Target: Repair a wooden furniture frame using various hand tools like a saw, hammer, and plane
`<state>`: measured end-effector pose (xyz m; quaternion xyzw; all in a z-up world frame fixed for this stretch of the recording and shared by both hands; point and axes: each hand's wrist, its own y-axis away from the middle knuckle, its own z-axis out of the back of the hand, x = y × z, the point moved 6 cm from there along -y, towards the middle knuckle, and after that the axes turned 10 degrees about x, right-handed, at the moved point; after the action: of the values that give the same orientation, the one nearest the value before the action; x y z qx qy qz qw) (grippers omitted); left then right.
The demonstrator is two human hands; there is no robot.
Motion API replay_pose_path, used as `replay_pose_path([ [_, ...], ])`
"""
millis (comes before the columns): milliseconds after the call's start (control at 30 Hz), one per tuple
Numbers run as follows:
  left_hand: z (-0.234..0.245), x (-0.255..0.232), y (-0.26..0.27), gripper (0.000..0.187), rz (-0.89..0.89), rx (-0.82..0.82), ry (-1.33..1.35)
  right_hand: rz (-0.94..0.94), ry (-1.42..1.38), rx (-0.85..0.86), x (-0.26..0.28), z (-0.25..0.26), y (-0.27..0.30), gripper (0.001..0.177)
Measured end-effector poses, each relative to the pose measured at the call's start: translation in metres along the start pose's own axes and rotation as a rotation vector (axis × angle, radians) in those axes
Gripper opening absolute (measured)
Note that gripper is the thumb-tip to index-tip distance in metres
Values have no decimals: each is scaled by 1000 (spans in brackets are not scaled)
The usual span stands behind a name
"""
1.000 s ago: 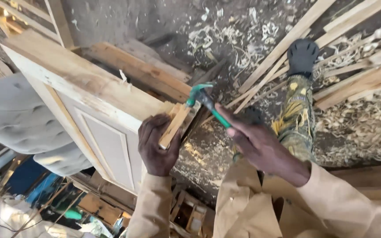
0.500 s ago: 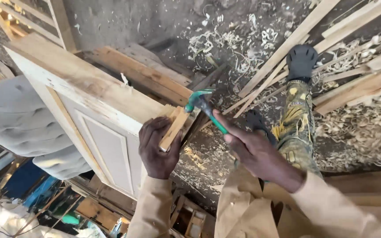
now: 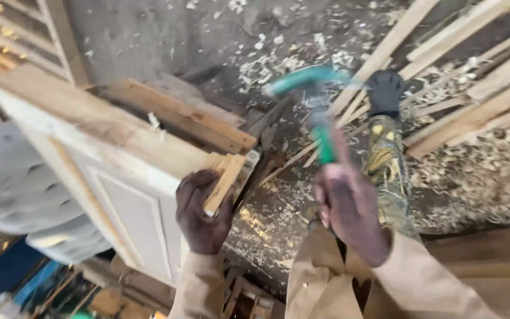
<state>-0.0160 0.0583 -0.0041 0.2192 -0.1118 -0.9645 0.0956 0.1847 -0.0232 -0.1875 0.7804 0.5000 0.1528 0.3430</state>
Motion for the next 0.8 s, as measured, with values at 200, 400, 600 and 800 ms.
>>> replay_pose_path([
  [200, 2, -9, -2, 21, -51, -45, 67, 69, 1029, 231, 62, -110, 28, 51],
  [400, 3, -4, 0, 19, -44, -75, 13, 844, 464, -167, 108, -127, 46, 57],
  [600, 0, -5, 0, 25, -64, -65, 49, 235, 1170, 186, 76, -125, 30, 47],
  [800, 3, -9, 6, 23, -109, -149, 34, 801, 748, 323, 74, -119, 24, 58],
])
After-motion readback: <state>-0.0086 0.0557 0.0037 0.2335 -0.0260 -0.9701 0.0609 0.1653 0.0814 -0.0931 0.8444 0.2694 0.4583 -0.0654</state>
